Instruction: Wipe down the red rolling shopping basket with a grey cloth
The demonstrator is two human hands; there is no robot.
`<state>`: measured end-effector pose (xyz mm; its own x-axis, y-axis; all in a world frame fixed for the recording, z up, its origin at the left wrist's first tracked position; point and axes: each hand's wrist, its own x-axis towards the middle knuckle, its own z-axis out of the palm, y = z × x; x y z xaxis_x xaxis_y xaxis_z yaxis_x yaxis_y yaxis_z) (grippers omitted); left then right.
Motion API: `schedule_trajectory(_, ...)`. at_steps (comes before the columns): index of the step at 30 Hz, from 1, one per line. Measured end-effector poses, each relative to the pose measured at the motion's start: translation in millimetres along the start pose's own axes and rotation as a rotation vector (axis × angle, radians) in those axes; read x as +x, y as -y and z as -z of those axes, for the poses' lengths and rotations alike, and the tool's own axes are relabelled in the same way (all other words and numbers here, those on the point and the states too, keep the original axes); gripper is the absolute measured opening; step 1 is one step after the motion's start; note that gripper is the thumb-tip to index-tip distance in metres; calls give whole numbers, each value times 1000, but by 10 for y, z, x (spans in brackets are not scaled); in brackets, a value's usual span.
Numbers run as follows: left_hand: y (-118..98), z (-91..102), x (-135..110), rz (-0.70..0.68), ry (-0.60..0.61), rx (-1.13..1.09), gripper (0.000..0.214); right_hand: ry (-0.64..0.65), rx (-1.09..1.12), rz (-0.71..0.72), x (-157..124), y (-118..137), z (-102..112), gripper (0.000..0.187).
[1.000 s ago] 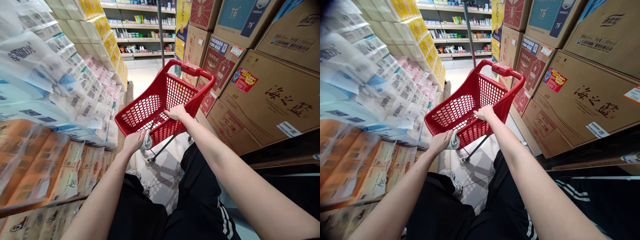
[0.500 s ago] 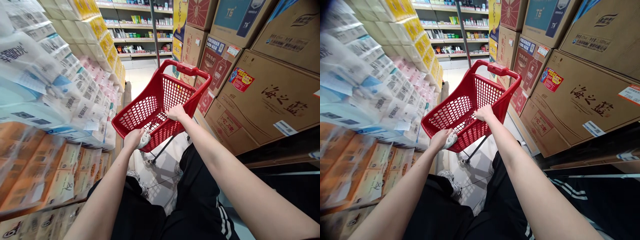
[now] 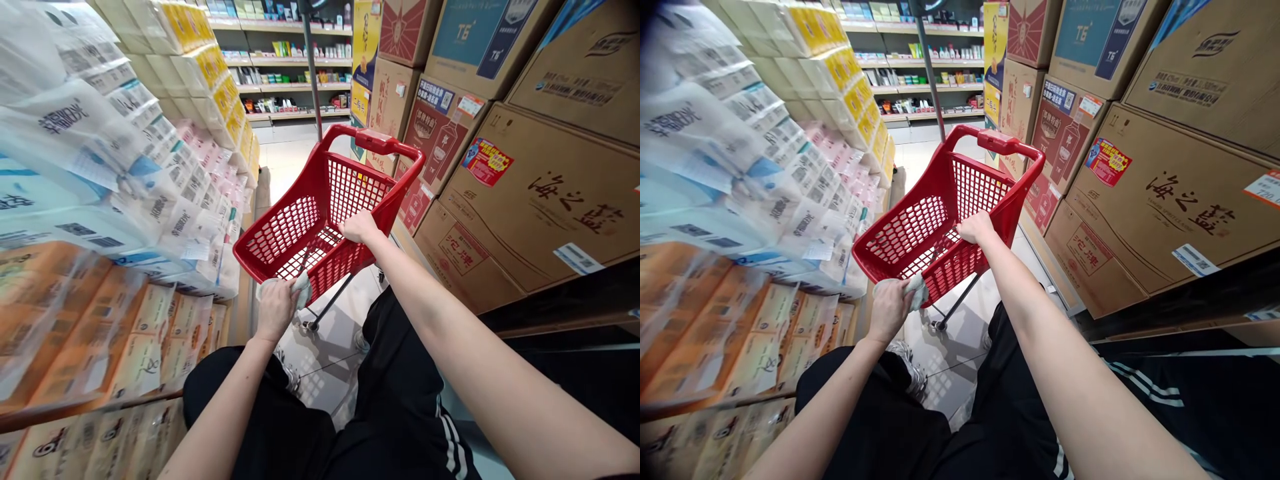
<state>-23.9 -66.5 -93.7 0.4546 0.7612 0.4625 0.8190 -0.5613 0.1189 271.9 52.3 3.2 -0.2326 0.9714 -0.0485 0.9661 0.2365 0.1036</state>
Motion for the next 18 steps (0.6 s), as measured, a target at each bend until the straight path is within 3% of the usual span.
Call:
schedule_trajectory(6,-119,205,208,46,291,129,49,1,9,-15,-65,40,52,57)
schedule_trajectory(10,-139,244,305,183,323,107,57,11,9,-5,-89,53,70,56)
schedule_trajectory(15,-31,268,467,376,462,-68,57,-1,5,-14,-106,61,68,57)
schedule_trajectory(18,80,240,567,520,365,-243,56,-14,8,-10,-102,79,60,59)
